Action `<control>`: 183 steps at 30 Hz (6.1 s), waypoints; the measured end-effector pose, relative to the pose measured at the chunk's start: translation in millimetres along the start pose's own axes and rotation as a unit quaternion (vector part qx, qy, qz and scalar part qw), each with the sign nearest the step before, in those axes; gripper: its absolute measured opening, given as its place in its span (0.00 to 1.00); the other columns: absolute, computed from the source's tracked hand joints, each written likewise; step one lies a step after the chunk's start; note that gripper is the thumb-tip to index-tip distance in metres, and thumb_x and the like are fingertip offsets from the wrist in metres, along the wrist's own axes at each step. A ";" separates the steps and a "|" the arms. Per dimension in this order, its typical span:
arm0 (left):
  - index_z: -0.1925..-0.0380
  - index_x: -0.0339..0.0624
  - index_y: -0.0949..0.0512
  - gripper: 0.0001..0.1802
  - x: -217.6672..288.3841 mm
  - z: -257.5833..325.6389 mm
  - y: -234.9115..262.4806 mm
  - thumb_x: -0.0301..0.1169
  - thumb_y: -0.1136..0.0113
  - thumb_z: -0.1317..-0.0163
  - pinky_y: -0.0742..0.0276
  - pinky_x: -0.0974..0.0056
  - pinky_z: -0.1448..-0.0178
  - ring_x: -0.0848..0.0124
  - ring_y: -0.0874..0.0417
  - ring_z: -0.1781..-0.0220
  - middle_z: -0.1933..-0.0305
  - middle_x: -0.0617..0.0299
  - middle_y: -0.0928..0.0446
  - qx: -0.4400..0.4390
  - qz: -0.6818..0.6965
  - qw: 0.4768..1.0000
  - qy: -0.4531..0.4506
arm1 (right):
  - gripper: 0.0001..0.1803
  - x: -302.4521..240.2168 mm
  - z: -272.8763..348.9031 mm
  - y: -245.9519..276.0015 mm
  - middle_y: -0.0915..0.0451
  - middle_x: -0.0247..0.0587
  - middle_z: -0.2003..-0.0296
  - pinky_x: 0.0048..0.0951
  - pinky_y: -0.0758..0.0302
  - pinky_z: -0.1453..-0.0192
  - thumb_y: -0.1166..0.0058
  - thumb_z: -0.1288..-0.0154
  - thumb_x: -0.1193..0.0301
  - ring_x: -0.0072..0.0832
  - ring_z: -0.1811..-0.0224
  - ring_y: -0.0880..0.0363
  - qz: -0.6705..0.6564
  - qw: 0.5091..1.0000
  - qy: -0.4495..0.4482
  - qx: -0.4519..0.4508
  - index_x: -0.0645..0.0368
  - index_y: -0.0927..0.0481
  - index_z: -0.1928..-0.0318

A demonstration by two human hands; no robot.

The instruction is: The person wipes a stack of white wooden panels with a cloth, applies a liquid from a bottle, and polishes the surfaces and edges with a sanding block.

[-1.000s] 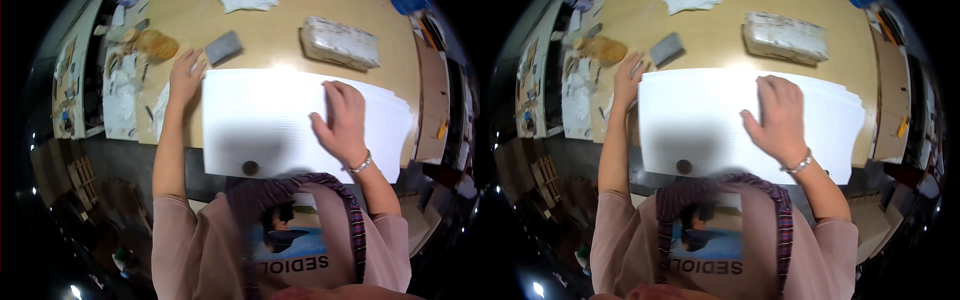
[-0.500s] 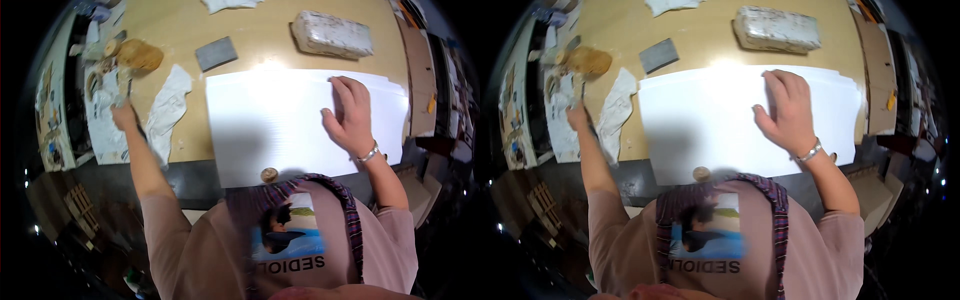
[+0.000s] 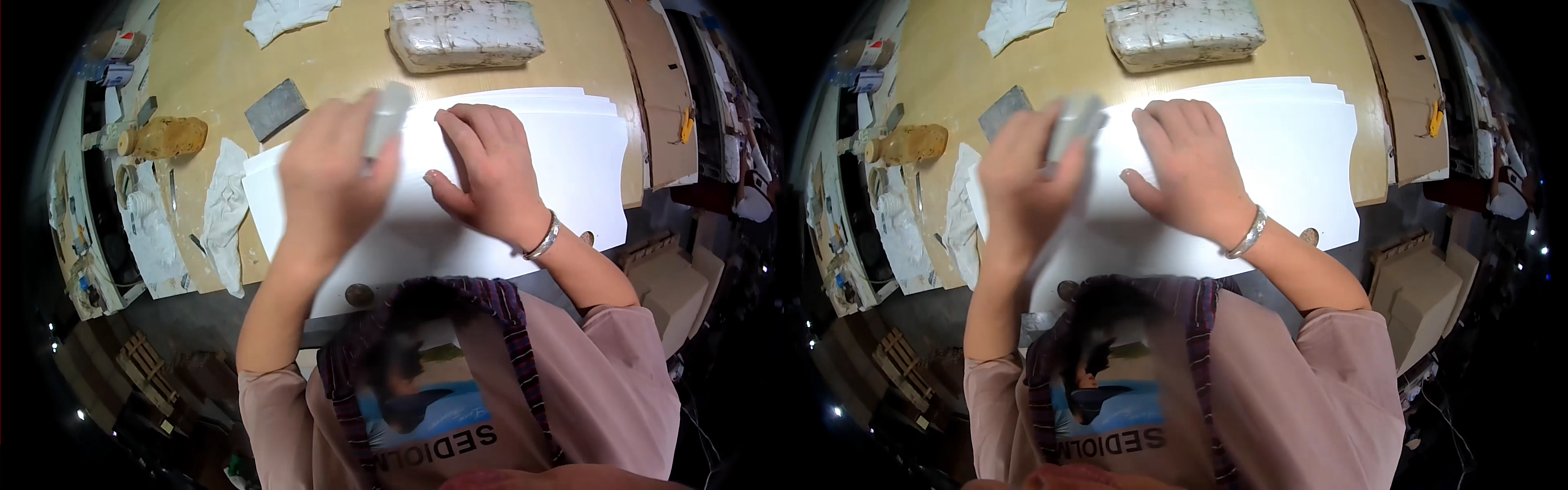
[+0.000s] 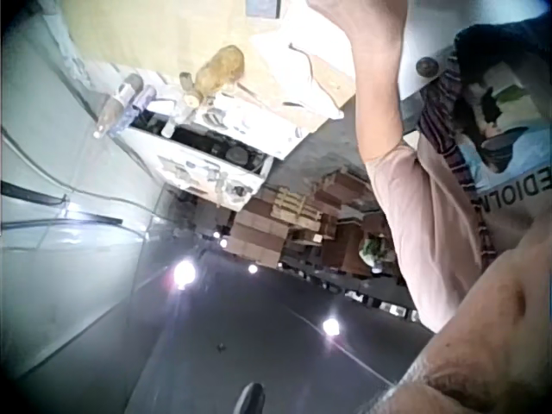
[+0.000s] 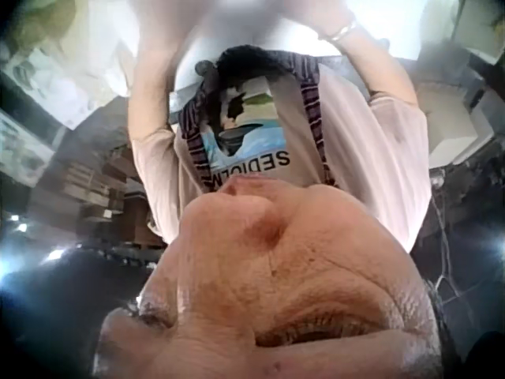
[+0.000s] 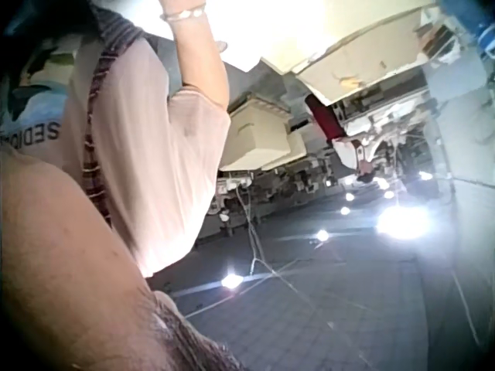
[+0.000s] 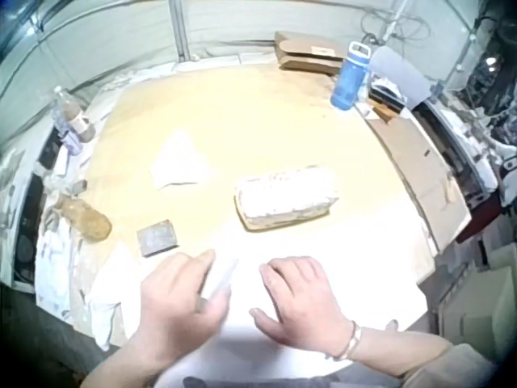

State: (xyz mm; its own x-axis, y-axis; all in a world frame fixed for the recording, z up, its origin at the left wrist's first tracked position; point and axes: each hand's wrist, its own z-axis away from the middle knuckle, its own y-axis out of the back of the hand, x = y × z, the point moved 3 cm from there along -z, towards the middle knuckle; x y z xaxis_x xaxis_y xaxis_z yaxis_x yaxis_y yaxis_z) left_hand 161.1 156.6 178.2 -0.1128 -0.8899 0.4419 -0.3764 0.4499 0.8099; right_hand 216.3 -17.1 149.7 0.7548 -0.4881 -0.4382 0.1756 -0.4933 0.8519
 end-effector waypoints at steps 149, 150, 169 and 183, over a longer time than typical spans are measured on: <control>0.39 0.43 0.27 0.26 -268.3 62.3 -13.5 0.37 0.41 0.36 0.38 0.53 0.29 0.54 0.31 0.32 0.35 0.51 0.28 0.040 0.069 0.993 0.089 | 0.25 -24.4 4.7 -7.7 0.24 0.48 0.43 0.42 0.36 0.32 0.44 0.45 0.63 0.45 0.38 0.30 0.110 0.993 -0.045 -0.001 0.61 0.25 0.46; 0.39 0.39 0.27 0.24 -252.6 67.2 -9.1 0.36 0.43 0.34 0.37 0.56 0.30 0.55 0.30 0.32 0.36 0.50 0.27 0.029 0.211 0.965 0.156 | 0.26 -20.7 8.0 -7.3 0.25 0.48 0.42 0.42 0.36 0.31 0.44 0.44 0.64 0.46 0.38 0.31 0.114 0.992 -0.051 -0.001 0.60 0.25 0.45; 0.44 0.30 0.27 0.23 -155.5 140.2 -16.0 0.38 0.60 0.24 0.23 0.65 0.47 0.67 0.19 0.53 0.48 0.52 0.22 0.069 0.494 0.803 0.325 | 0.29 83.8 69.2 63.1 0.25 0.52 0.41 0.36 0.39 0.29 0.48 0.35 0.55 0.43 0.37 0.29 -0.011 0.952 -0.270 0.148 0.63 0.25 0.42; 0.37 0.36 0.32 0.25 -155.2 264.8 -37.2 0.43 0.54 0.26 0.26 0.61 0.37 0.65 0.24 0.41 0.42 0.56 0.25 0.019 0.523 0.651 0.549 | 0.45 168.3 114.8 85.6 0.42 0.52 0.28 0.30 0.50 0.23 0.76 0.25 0.39 0.37 0.26 0.44 -0.386 0.814 -0.433 -0.034 0.70 0.43 0.29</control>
State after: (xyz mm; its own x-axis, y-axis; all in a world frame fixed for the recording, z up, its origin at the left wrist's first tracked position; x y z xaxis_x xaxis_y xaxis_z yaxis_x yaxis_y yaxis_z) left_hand -50.9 258.2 -22.7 0.3928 0.5020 0.7705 -0.6466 0.7465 -0.1568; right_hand 285.8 -224.1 116.0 -0.3203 -0.3897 -0.8634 0.4426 -0.8674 0.2273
